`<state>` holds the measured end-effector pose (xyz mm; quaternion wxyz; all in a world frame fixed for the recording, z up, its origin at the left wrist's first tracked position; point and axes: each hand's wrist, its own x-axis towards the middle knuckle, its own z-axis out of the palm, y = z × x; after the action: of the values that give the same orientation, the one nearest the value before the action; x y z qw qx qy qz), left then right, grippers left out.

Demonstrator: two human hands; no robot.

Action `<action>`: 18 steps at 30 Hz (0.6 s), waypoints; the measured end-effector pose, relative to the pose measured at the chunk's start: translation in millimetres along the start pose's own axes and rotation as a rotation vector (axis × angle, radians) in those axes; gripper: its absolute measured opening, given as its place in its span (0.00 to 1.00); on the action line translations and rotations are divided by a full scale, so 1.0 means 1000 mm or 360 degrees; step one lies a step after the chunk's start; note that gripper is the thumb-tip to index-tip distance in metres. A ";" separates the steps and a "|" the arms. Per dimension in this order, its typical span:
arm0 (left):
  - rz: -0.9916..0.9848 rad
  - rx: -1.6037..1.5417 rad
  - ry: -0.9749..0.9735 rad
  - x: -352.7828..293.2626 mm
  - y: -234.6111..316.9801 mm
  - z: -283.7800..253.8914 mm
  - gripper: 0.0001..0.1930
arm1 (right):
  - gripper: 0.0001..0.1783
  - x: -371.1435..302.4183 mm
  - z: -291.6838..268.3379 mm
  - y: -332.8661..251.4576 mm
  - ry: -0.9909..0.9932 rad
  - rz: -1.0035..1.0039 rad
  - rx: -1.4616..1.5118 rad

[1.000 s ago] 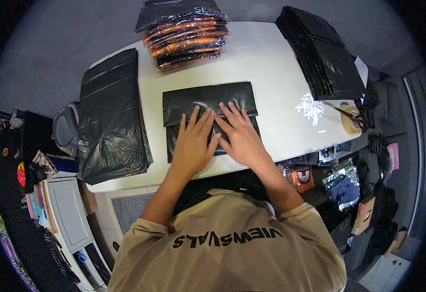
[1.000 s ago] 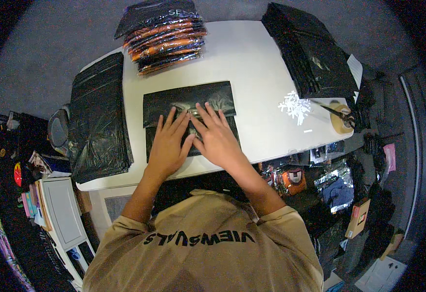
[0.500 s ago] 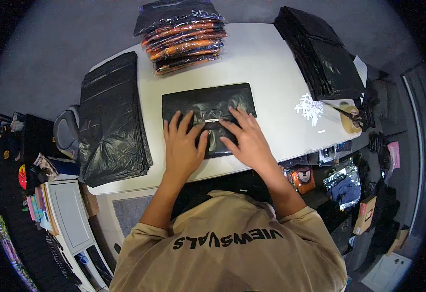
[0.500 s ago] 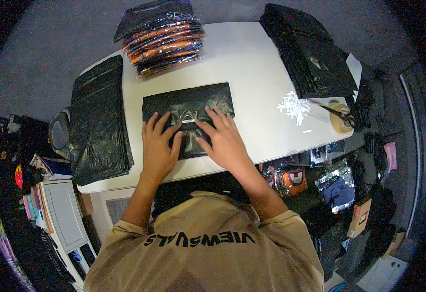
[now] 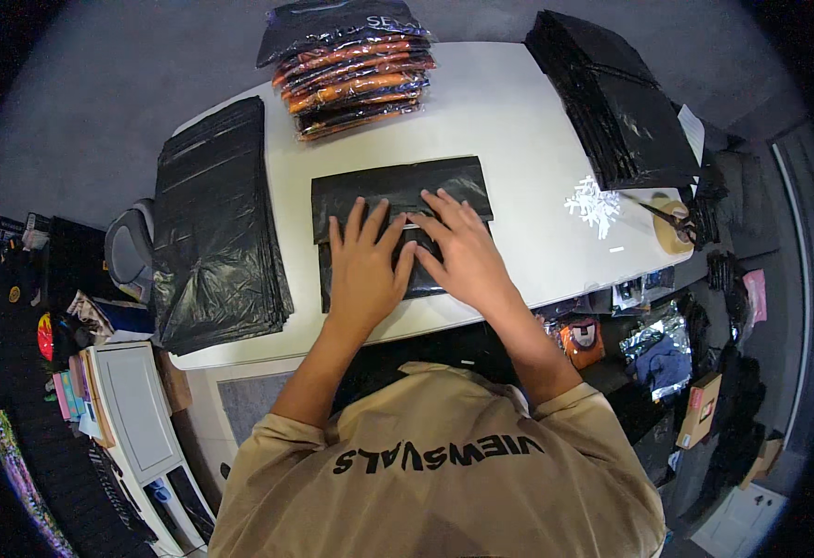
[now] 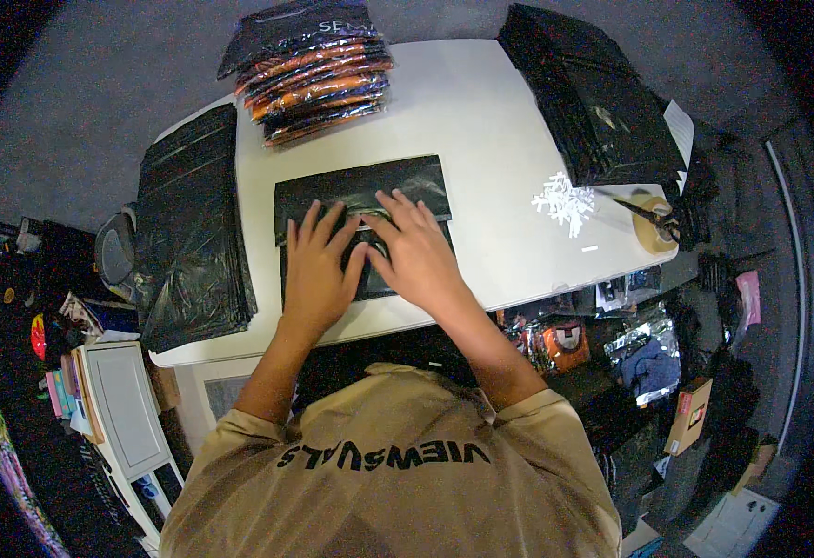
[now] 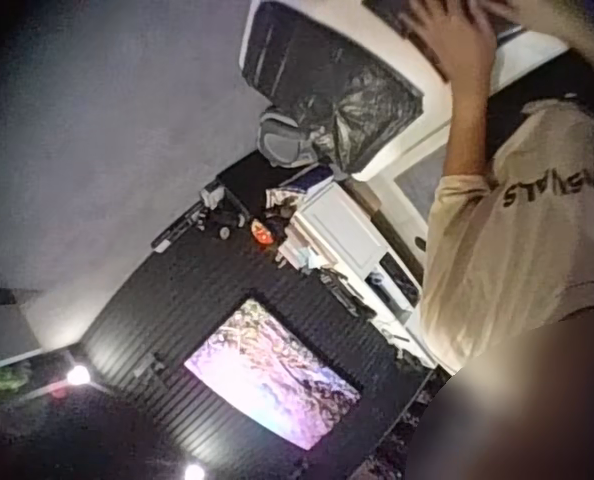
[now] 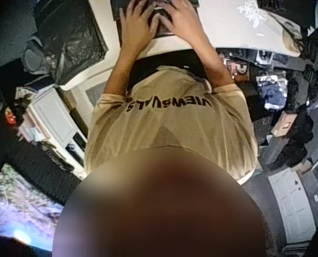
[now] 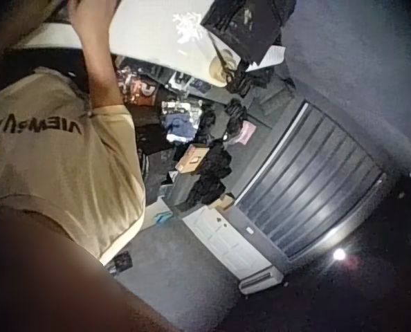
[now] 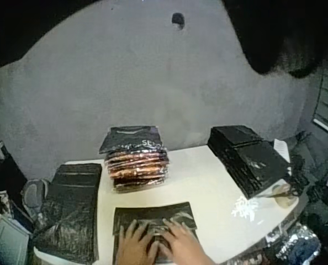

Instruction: The user is seen packaging some t-shirts into a black bag, sealing them with tape, and then adding a snowflake sticker to the package.

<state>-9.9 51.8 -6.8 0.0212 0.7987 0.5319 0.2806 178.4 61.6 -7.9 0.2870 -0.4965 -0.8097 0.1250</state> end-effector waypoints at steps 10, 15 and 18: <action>-0.0410 -0.0083 -0.0247 0.033 -0.030 -0.025 0.11 | 0.10 0.028 -0.026 0.020 -0.0145 0.0237 0.0145; 0.0156 -0.0016 -0.0006 0.072 -0.050 0.037 0.23 | 0.22 0.079 0.019 0.046 0.0139 -0.0148 -0.0059; 0.0043 0.0228 -0.0366 0.067 -0.058 0.051 0.30 | 0.32 0.073 0.042 0.059 -0.0201 -0.0033 -0.0481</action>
<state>-15.8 148.4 -40.4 0.0210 0.8321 0.5339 0.1487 172.2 157.0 -46.2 0.1588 -0.5167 -0.8408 0.0296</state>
